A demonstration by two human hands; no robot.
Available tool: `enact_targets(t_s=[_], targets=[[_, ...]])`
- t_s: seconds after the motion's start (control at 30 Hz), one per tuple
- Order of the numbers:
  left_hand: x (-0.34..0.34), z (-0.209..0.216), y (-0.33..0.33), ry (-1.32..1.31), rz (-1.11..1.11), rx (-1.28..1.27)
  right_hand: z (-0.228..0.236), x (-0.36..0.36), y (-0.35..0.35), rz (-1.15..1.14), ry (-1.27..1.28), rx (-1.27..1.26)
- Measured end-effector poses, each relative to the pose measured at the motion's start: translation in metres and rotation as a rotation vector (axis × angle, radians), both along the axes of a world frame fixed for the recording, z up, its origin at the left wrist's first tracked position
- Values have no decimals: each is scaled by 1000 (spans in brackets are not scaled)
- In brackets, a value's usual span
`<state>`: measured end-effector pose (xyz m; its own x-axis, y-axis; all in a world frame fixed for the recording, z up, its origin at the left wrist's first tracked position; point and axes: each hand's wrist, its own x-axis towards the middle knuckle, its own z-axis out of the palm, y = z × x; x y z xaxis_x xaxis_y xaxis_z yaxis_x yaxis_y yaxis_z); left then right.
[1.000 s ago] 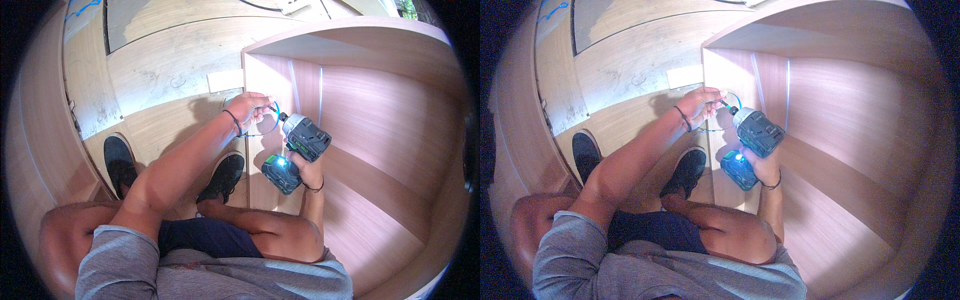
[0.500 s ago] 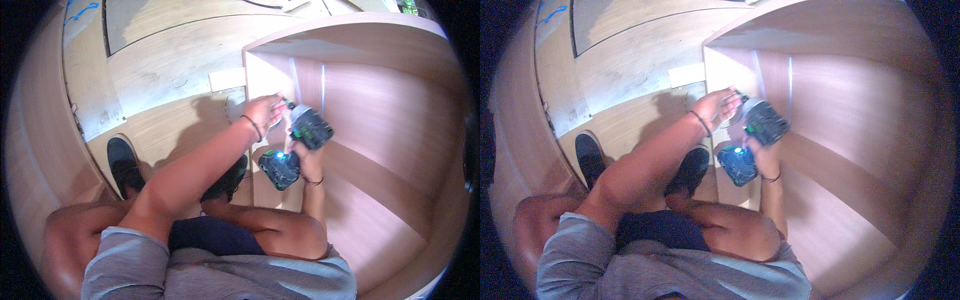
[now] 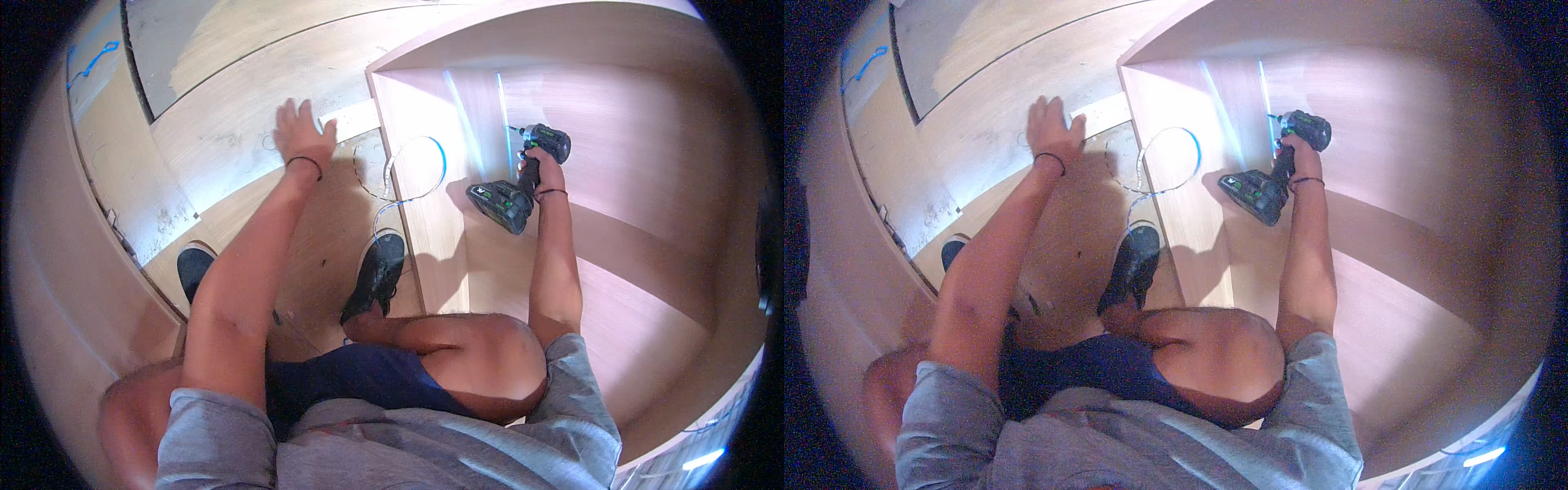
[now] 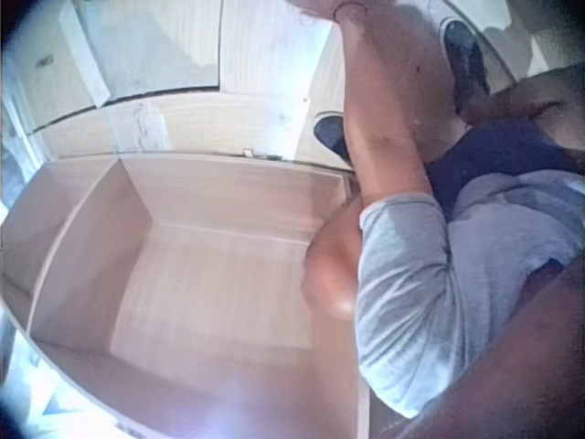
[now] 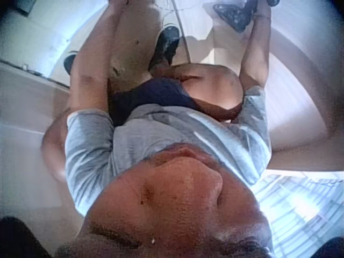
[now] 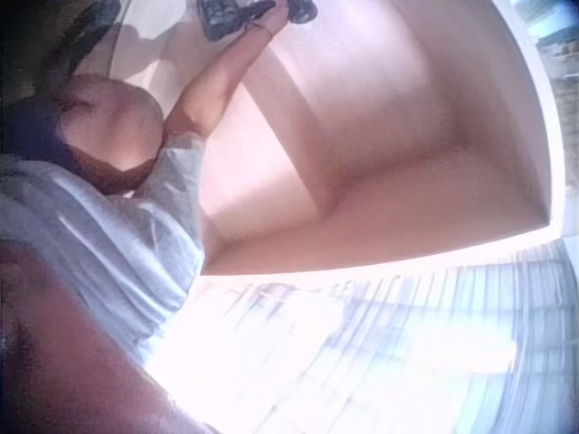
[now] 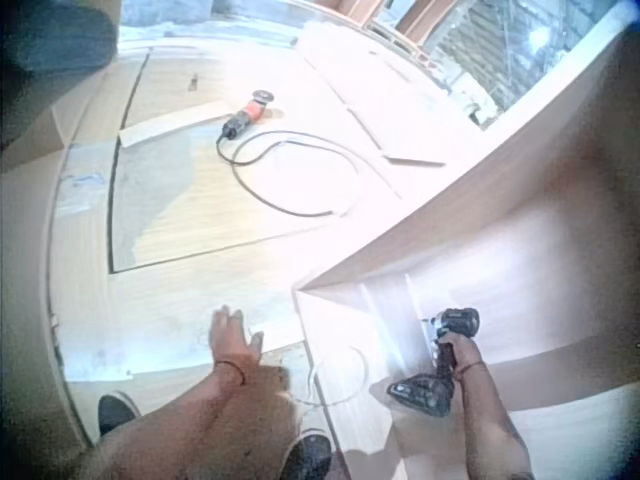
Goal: The person measures an aluminum channel, drills a hole in it using a power drill, and then wires and installs an LED strip into the channel inside a wooden cabinet.
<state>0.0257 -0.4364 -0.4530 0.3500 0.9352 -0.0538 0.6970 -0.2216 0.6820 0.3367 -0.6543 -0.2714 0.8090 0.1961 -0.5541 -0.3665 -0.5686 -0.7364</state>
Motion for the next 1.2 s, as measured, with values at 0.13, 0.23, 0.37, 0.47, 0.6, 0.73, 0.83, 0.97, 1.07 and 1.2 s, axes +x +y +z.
enact_targets(t_s=[0.13,0.23,0.37,0.47,0.6,0.73,0.83,0.97,1.07,1.2], targets=[[-30,-1,2,315,-176,-62,-15,23,-19,-30,21,-132],[-31,3,4,428,-287,-121,-25,29,-29,-87,42,-164],[-31,-1,6,492,-311,-139,-36,38,-43,-228,63,-151],[-29,3,8,514,-330,-159,-50,50,-58,-239,47,-117],[-31,-3,8,526,-323,-142,-65,48,-56,-347,15,-92],[-31,-7,8,520,-333,-109,-66,53,-60,-344,13,-53],[-32,-14,5,476,-311,-34,-65,48,-52,-373,12,-79],[-33,-16,4,449,-309,-18,-66,41,-46,-414,-22,-138],[-33,-16,4,433,-310,1,-69,44,-52,-401,-5,-127],[-35,-18,4,445,-313,13,-72,39,-50,-424,-28,-106]])
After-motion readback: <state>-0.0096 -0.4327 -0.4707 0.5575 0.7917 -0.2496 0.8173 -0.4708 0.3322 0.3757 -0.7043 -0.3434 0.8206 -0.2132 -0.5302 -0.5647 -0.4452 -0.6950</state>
